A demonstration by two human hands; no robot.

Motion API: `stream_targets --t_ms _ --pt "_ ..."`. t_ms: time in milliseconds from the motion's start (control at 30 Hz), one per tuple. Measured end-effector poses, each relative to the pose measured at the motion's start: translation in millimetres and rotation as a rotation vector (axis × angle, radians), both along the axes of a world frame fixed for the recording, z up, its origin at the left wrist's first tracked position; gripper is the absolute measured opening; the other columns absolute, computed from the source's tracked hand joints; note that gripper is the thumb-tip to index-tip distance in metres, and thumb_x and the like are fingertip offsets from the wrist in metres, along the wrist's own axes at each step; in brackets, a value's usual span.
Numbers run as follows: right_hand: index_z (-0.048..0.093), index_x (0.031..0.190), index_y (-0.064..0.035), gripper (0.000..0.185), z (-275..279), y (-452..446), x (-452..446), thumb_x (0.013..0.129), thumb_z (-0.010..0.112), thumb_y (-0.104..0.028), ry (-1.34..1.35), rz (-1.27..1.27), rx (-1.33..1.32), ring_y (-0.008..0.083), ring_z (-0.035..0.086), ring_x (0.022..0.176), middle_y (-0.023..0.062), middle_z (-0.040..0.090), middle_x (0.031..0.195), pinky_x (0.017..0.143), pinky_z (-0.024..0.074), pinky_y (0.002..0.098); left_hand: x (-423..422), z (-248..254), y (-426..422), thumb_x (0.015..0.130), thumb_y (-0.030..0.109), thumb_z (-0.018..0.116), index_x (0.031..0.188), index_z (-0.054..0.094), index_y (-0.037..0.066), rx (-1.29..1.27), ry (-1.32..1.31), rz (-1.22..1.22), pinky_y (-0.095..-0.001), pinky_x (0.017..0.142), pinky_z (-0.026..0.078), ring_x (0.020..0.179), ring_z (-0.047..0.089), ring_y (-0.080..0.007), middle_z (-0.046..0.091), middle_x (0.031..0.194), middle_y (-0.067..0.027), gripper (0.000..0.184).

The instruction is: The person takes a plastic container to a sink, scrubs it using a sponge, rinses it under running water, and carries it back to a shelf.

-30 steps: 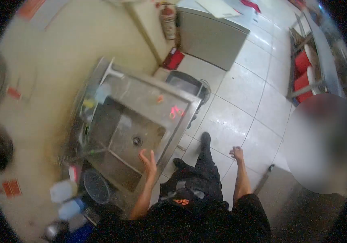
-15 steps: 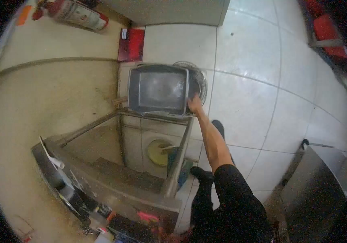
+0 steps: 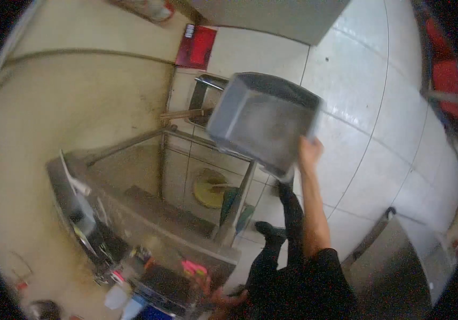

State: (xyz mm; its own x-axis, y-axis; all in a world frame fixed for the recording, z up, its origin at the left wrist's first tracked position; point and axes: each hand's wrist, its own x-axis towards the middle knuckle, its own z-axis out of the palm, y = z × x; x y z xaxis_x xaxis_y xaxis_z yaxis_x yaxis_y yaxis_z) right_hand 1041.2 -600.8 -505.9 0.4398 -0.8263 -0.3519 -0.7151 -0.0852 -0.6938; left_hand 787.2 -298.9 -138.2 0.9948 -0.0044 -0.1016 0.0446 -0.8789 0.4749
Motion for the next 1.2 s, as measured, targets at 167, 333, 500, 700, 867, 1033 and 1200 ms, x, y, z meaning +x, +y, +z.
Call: stream_targets --t_ms 167,333,500,700,867,1033,1200 --pt "0.058 0.106 0.0027 0.041 255.0 -156.2 -175.2 0.087 0.053 -0.034 -0.633 0.165 0.357 0.0263 0.056 0.092 0.0132 0.061 0.102 0.082 0.0480 0.0396 10.5 23.7 7.9 0.067 0.040 0.077 0.115 0.042 0.008 -0.329 -0.204 -0.038 -0.0568 0.105 0.025 0.129 0.030 -0.0430 0.040 0.132 -0.0189 0.067" --pt "0.056 0.109 0.0020 0.041 502.7 -172.2 -191.9 0.085 0.055 -0.031 -0.568 0.056 0.214 0.0280 0.057 0.093 0.0149 0.061 0.103 0.080 0.0500 0.0430 -19.3 85.6 45.2 0.077 0.017 0.070 0.111 0.047 0.006 -0.605 -0.290 -0.020 -0.0484 0.109 0.025 0.134 0.026 -0.0358 0.038 0.135 -0.0168 0.042" --pt "0.056 0.110 0.0032 0.040 654.6 -74.6 -239.3 0.082 0.059 -0.025 -0.726 0.319 0.029 0.0269 0.058 0.090 0.0157 0.061 0.104 0.080 0.0498 0.0424 -143.3 142.4 92.2 0.082 0.012 0.064 0.110 0.049 0.004 -0.673 -0.358 0.154 -0.0439 0.106 0.030 0.129 0.034 -0.0326 0.041 0.129 -0.0151 0.033" --pt "0.055 0.109 0.0045 0.039 759.0 209.4 -313.3 0.079 0.064 -0.018 -0.858 0.700 0.323 0.0250 0.058 0.083 0.0163 0.061 0.102 0.075 0.0510 0.0410 -320.5 157.1 202.0 0.084 0.011 0.057 0.107 0.050 0.003 -0.587 -0.668 0.700 -0.0388 0.094 0.038 0.109 0.050 -0.0294 0.053 0.112 -0.0150 0.026" --pt "0.052 0.097 0.0033 0.023 685.4 400.8 -345.0 0.077 0.060 -0.005 -0.608 0.896 0.724 0.0205 0.056 0.076 0.0099 0.059 0.091 0.065 0.0494 0.0362 -396.1 161.9 268.0 0.088 0.015 0.051 0.106 0.049 0.003 -0.653 -0.717 1.148 -0.0339 0.085 0.041 0.099 0.052 -0.0214 0.053 0.106 -0.0106 0.022" --pt "0.062 0.095 0.0044 0.025 447.9 505.5 -332.1 0.072 0.060 -0.006 -0.567 0.841 0.686 0.0154 0.051 0.063 0.0069 0.061 0.081 0.056 0.0417 0.0329 -428.6 141.0 312.7 0.093 0.020 0.050 0.105 0.050 0.005 -0.729 -0.868 1.237 -0.0296 0.081 0.042 0.094 0.053 -0.0166 0.054 0.101 -0.0073 0.020" --pt "0.062 0.092 0.0049 0.025 389.0 590.0 -383.4 0.075 0.061 -0.013 -0.245 0.667 0.485 0.0212 0.056 0.066 0.0106 0.064 0.085 0.064 0.0462 0.0376 -456.7 139.5 322.2 0.095 0.020 0.048 0.100 0.052 0.005 -0.708 -0.825 1.355 -0.0294 0.083 0.042 0.093 0.053 -0.0160 0.055 0.100 -0.0060 0.016"
